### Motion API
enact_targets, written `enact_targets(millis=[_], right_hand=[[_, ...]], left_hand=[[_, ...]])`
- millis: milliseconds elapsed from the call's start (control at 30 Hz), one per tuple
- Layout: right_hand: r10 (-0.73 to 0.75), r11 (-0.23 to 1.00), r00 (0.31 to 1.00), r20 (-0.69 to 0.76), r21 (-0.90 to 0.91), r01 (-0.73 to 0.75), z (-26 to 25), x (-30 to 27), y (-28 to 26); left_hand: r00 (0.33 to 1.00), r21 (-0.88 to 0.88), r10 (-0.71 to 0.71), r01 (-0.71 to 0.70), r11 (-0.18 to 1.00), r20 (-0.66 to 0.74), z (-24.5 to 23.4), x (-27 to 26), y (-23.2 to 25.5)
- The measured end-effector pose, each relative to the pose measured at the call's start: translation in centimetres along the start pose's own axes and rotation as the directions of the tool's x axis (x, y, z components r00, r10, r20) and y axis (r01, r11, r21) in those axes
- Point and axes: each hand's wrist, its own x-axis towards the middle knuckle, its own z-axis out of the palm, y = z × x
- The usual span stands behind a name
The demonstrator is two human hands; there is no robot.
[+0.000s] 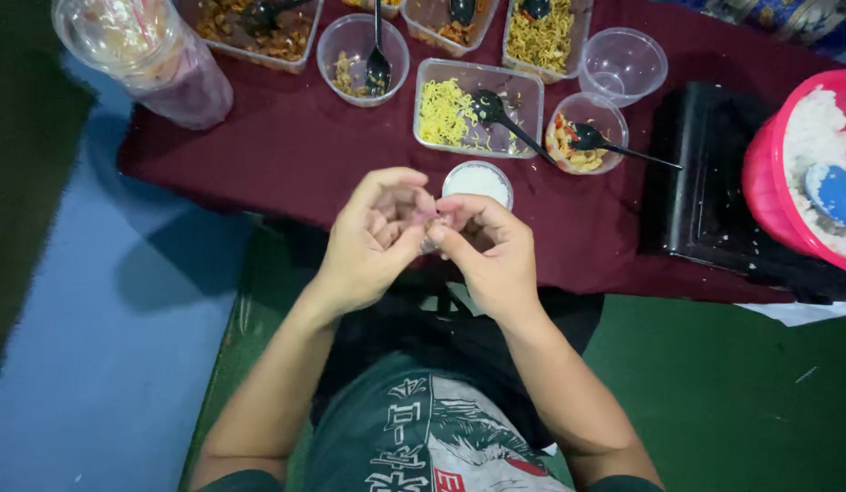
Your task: Preparing food ingredients in small bags and packaging a bun into a box
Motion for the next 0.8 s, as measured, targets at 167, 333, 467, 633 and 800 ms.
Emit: enact_targets(millis=[167, 333, 467, 633, 800], right_hand=[[-0.013, 0.997, 0.999, 0.037, -0.074, 0.015, -1.1, -0.6, 0.5], [0.003, 0.999, 0.999, 0.041, -0.045, -0.001, -2.8, -1.0, 1.8], [-0.019, 0.998, 0.996, 0.084, -0.054, 0.023, -3.5, -1.3, 1.6], [-0.159, 0.984, 0.981, 0.114, -0.069, 0.167, -4.0, -1.1, 1.8], [-0.289, 0.943, 0.932, 0.220, -0.100, 0.316, -3.5, -1.2, 1.0]], left_hand=[[0.970, 0.209, -0.205, 0.174, 0.962, 0.132, -1.0, -0.4, 0.7], [0.944, 0.182, -0.303, 0.279, 0.943, 0.126, -1.3, -0.2, -0.5], [0.953, 0.113, -0.298, 0.290, 0.950, 0.060, -1.4, -0.1, -2.5], [0.950, -0.035, -0.305, 0.303, 0.952, -0.073, -1.2, 0.1, -3.8], [0.967, 0.170, -0.164, 0.198, 0.965, -0.193, -0.7, 0.7, -3.1]])
